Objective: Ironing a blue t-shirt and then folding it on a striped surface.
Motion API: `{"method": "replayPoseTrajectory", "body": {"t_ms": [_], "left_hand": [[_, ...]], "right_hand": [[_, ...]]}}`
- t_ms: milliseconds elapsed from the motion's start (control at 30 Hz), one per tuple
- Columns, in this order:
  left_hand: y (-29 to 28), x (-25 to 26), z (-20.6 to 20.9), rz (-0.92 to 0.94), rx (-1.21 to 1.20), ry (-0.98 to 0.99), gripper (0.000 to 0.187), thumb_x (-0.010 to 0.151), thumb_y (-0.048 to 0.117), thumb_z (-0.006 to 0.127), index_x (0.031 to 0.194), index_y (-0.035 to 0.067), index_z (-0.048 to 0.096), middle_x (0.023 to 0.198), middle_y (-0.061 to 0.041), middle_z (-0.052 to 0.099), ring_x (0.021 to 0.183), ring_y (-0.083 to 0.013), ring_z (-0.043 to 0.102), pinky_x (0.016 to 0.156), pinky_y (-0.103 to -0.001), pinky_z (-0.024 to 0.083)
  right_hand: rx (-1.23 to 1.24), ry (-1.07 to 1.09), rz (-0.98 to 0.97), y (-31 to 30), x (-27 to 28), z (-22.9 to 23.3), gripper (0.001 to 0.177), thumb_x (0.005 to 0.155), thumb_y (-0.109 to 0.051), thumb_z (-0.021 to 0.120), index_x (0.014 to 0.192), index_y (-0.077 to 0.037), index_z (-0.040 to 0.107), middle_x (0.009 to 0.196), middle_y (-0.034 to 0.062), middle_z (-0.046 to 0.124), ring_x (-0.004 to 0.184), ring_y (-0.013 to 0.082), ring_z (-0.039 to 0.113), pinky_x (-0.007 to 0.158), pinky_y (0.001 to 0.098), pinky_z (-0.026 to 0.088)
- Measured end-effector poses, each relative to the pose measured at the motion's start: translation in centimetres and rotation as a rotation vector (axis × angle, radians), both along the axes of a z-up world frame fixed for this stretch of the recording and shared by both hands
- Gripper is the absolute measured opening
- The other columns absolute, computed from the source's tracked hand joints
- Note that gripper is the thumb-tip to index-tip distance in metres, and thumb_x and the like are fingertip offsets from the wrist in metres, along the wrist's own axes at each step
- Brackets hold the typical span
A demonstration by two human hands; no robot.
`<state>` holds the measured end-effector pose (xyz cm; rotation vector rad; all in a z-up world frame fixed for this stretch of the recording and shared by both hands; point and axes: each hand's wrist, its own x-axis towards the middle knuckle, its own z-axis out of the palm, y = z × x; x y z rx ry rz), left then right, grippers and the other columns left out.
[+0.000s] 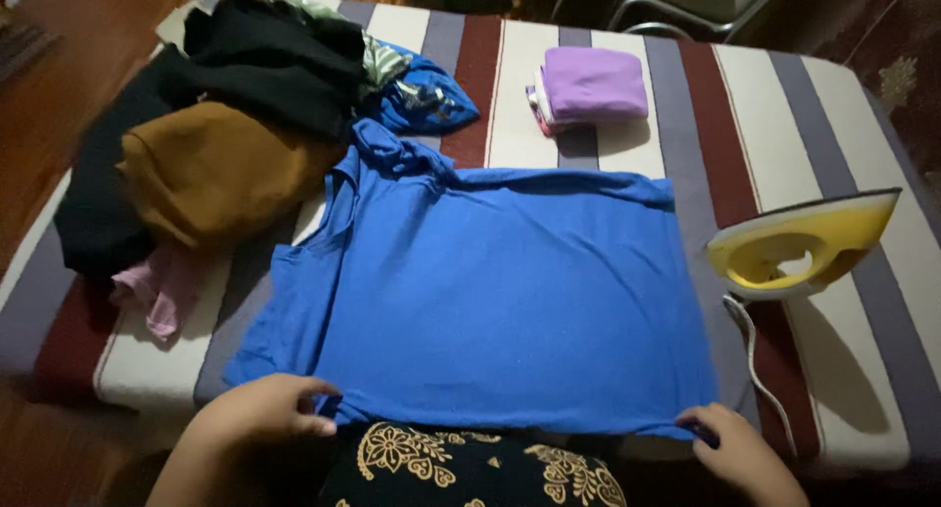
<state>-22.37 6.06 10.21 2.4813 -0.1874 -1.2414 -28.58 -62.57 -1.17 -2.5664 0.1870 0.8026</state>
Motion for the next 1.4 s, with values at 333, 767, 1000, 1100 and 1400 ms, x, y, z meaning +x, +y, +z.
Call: {"method": "replayPoseTrajectory", "body": {"t_ms": [333, 767, 1000, 1100, 1400], "left_hand": [[-4.4, 17.0, 1.3, -0.164, -0.137, -0.543, 0.037, 0.094, 0.043, 0.063, 0.119, 0.017, 0.070, 0.109, -0.011, 0.073, 0.100, -0.0271, 0.070, 0.088, -0.042, 0.057], [-10.2, 37.7, -7.6, -0.239, 0.153, -1.365, 0.058, 0.068, 0.027, 0.074, 0.125, 0.025, 0.069, 0.129, -0.012, 0.064, 0.109, -0.0364, 0.064, 0.081, -0.051, 0.052], [-8.9, 43.7, -5.2, -0.121, 0.259, -1.294, 0.023, 0.092, 0.019, 0.057, 0.103, 0.024, 0.076, 0.108, -0.009, 0.067, 0.107, -0.0336, 0.064, 0.083, -0.050, 0.051], [-9.2, 44.6, -2.3, -0.087, 0.293, -1.535, 0.018, 0.086, 0.020, 0.059, 0.092, 0.023, 0.076, 0.103, -0.009, 0.067, 0.102, -0.0341, 0.066, 0.077, -0.048, 0.052], [-11.0, 49.1, -2.1, 0.433, 0.130, -1.164, 0.024, 0.096, 0.013, 0.050, 0.102, 0.006, 0.073, 0.102, -0.023, 0.073, 0.098, -0.0427, 0.070, 0.084, -0.054, 0.055]], "right_hand": [[0.010, -0.010, 0.063, 7.1, 14.0, 8.4, 0.046, 0.089, -0.032, 0.072, 0.132, -0.019, 0.065, 0.127, 0.0051, 0.068, 0.109, 0.0186, 0.070, 0.096, 0.0351, 0.059], [-0.293, -0.531, 0.087, 11.3, 36.2, 6.1, 0.077, 0.078, -0.004, 0.064, 0.151, -0.023, 0.045, 0.149, 0.0173, 0.046, 0.126, 0.0386, 0.055, 0.102, 0.0487, 0.047], [-0.378, -0.516, -0.024, 9.5, 40.9, 6.1, 0.036, 0.093, -0.015, 0.062, 0.128, -0.016, 0.067, 0.132, 0.0194, 0.057, 0.116, 0.0411, 0.064, 0.099, 0.0498, 0.053], [-0.369, -0.511, -0.051, 8.4, 42.0, 6.4, 0.032, 0.088, -0.017, 0.063, 0.119, -0.014, 0.069, 0.130, 0.0204, 0.058, 0.112, 0.0434, 0.063, 0.094, 0.0525, 0.052], [-0.404, -0.772, -0.195, 4.8, 45.5, 2.2, 0.030, 0.106, -0.016, 0.041, 0.118, -0.004, 0.066, 0.121, 0.0273, 0.065, 0.108, 0.0494, 0.065, 0.091, 0.0584, 0.053]]}}
